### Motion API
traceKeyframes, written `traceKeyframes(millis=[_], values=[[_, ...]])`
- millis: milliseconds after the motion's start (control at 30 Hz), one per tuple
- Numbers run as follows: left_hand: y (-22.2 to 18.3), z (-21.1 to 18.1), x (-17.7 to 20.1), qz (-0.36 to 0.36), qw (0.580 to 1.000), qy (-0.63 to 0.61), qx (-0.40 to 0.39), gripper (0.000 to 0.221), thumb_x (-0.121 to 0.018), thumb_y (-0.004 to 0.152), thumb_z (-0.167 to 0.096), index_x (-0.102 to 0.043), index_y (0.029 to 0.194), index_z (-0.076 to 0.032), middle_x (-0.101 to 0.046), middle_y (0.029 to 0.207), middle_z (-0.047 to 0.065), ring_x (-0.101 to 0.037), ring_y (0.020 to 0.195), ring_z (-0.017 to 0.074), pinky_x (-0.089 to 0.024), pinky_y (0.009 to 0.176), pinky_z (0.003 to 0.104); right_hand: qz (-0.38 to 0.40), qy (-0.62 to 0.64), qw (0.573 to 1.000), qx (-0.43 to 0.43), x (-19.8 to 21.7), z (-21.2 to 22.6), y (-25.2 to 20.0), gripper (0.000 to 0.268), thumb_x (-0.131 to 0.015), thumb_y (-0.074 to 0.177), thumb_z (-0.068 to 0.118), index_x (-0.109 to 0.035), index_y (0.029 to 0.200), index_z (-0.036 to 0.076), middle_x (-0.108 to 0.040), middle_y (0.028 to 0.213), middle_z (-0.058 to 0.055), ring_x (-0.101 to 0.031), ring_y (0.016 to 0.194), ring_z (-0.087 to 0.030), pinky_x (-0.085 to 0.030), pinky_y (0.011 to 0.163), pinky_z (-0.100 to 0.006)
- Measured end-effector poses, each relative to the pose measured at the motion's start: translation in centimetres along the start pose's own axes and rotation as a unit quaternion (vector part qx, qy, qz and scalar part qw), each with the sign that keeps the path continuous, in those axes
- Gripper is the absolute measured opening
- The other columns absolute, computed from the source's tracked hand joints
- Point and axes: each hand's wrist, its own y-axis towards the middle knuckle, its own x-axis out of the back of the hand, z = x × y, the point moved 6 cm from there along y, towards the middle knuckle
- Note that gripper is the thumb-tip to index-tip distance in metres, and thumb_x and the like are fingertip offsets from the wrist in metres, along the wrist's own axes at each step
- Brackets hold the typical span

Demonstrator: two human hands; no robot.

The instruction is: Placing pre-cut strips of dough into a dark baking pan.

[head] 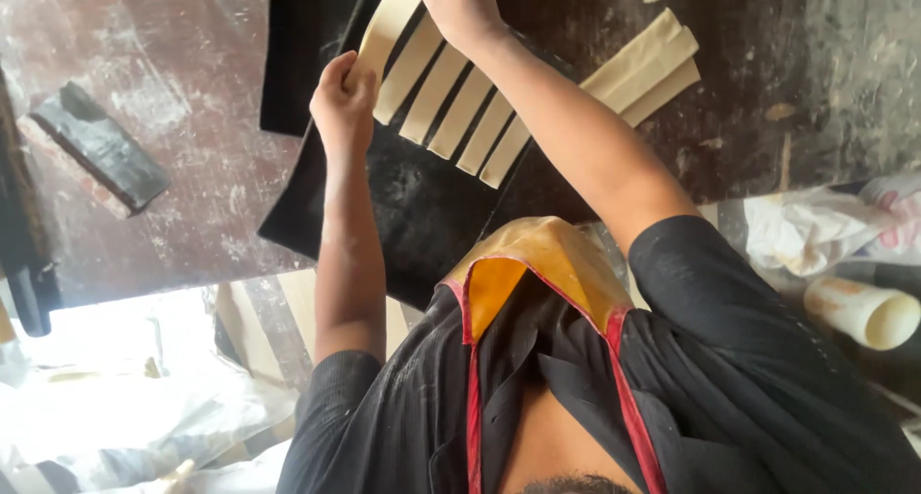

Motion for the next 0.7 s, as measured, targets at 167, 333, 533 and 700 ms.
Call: traceKeyframes(millis=[167,333,533,700], values=[[-1.5,-1.8,1.2,-0.094,0.968,0.232,-0.033,0.032,-0.074,0.100,-0.015,-0.070,0.129,-0.005,-0.079,0.115,0.012,-0.078,0.106,0.0267,-0.060,0.094,0.035,0.082,0.000,0.996,0.018,-0.7,4.9,0.7,0.011,-0.070,0.105,0.010,-0.063,0.097,0.006,-0.071,0.084,-0.004,-0.069,0.072,-0.011,-0.056,0.062,-0.026],[-5.7,-10.2,3.8,-0.004,0.964,0.056,-0.260,0.071,-0.087,0.085,-0.016,-0.048,0.138,0.011,-0.055,0.136,0.029,-0.053,0.130,0.0434,-0.040,0.113,0.046,0.246,0.248,0.937,0.013,0.8,15.8,-0.8,0.009,-0.065,0.115,0.006,-0.057,0.118,0.002,-0.068,0.102,-0.006,-0.072,0.094,-0.014,-0.064,0.083,-0.025],[-13.1,-2.6,5.0,0.261,0.950,-0.168,0.027,0.068,-0.089,0.088,-0.023,-0.057,0.140,0.008,-0.067,0.119,0.009,-0.063,0.106,0.0144,-0.053,0.094,0.031,0.237,0.218,0.938,-0.129,3.6,15.0,-6.6,0.009,-0.063,0.115,0.002,-0.061,0.123,0.001,-0.073,0.102,-0.007,-0.073,0.088,-0.011,-0.061,0.076,-0.024],[-21.4,3.1,2.6,0.240,0.953,-0.058,0.176,0.050,-0.078,0.094,-0.022,-0.063,0.136,0.000,-0.073,0.111,0.007,-0.069,0.093,0.0125,-0.058,0.083,0.028,0.307,0.132,0.916,-0.223,3.7,10.4,-16.5,0.022,-0.062,0.105,0.002,-0.062,0.127,0.000,-0.072,0.103,-0.010,-0.072,0.090,-0.018,-0.060,0.075,-0.030]])
